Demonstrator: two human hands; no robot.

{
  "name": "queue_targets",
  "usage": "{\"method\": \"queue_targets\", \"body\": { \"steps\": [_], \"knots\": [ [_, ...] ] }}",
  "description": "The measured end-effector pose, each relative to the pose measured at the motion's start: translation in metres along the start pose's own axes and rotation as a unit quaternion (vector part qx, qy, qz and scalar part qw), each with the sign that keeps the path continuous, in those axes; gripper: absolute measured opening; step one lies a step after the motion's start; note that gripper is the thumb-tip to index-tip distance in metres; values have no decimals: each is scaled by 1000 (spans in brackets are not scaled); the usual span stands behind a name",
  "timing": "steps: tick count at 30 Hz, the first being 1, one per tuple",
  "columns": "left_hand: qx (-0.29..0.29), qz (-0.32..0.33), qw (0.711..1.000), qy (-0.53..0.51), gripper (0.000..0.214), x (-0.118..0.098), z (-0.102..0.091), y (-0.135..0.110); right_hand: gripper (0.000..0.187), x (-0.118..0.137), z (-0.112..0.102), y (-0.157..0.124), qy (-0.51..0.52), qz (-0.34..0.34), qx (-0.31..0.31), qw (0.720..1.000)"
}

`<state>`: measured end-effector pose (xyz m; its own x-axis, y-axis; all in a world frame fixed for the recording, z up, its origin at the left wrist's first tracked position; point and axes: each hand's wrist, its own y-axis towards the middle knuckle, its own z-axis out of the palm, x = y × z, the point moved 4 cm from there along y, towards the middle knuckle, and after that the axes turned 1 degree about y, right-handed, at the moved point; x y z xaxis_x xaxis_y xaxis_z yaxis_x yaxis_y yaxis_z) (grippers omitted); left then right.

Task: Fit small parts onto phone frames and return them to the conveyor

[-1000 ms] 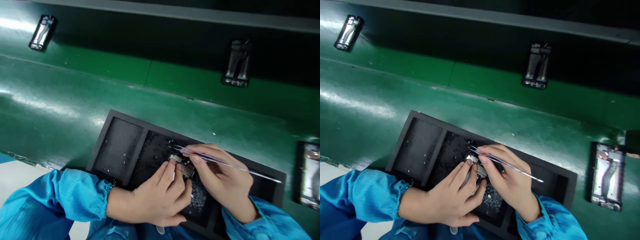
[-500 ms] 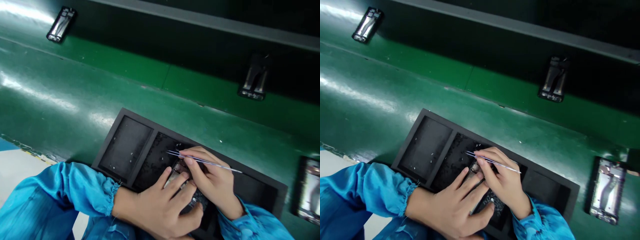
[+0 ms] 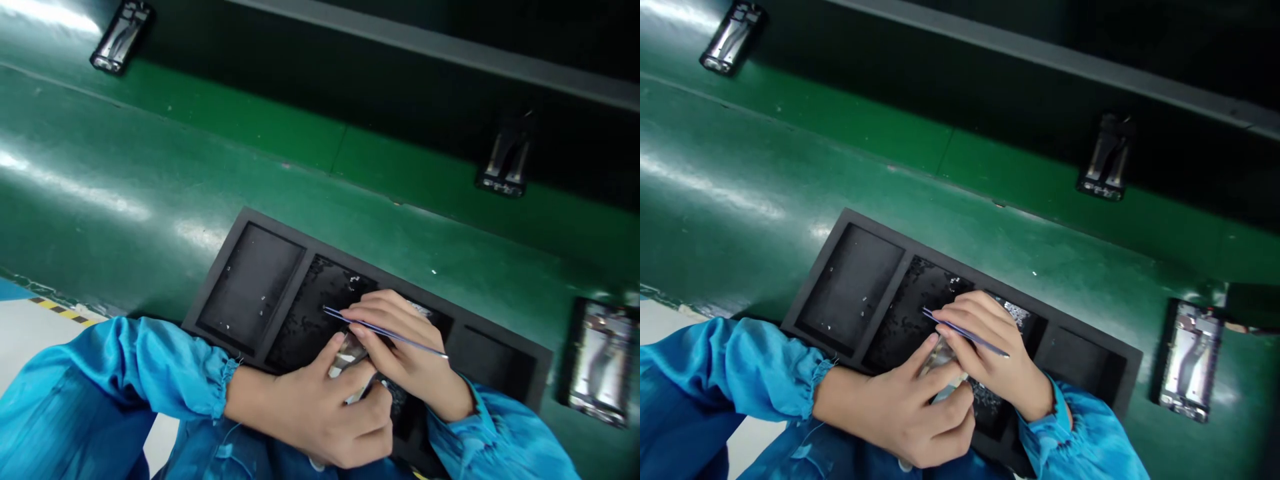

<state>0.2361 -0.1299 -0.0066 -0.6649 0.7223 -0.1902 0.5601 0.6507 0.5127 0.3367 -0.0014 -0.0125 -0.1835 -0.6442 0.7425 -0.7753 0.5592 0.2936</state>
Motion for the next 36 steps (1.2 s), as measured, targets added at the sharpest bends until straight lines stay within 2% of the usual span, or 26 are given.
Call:
{"method": "queue_targets", "body": {
  "steps": [7, 11, 14, 18, 20, 22, 24, 26, 29, 34, 36],
  "knots": [
    [-22, -27, 999, 18, 24, -5, 7, -1, 20, -2, 4, 0, 1, 6, -7, 1000],
    [-18, -22, 1000, 12, 28, -6, 8, -3, 18, -3, 4, -1, 12, 22, -9, 1000],
    [19, -31, 999, -23, 30, -4, -1, 2, 15, -7, -10, -6, 13, 58, -44, 997],
    [113, -105, 982, -112, 28, 17, -19, 22, 17, -12, -39, -16, 9, 118, -151, 981],
    [172, -222, 939, -197, 25, 44, -21, 30, 22, -14, -45, -19, 25, 140, -175, 974],
    [225, -359, 864, -272, 22, 77, -16, 33, 31, -17, -44, -19, 44, 160, -179, 970],
    [261, -435, 798, -324, 22, 106, -7, 36, 36, -20, -40, -19, 56, 177, -177, 966],
    [299, -443, 761, -368, 21, 126, 2, 40, 36, -23, -36, -17, 66, 188, -168, 965],
    [335, -458, 707, -422, 16, 141, 14, 49, 39, -26, -38, -15, 92, 185, -143, 968],
    [355, -472, 647, -483, 14, 137, 29, 57, 47, -29, -47, -16, 128, 183, -119, 967],
    [361, -476, 627, -500, 14, 134, 34, 54, 43, -30, -46, -16, 132, 187, -118, 966]
  ]
}}
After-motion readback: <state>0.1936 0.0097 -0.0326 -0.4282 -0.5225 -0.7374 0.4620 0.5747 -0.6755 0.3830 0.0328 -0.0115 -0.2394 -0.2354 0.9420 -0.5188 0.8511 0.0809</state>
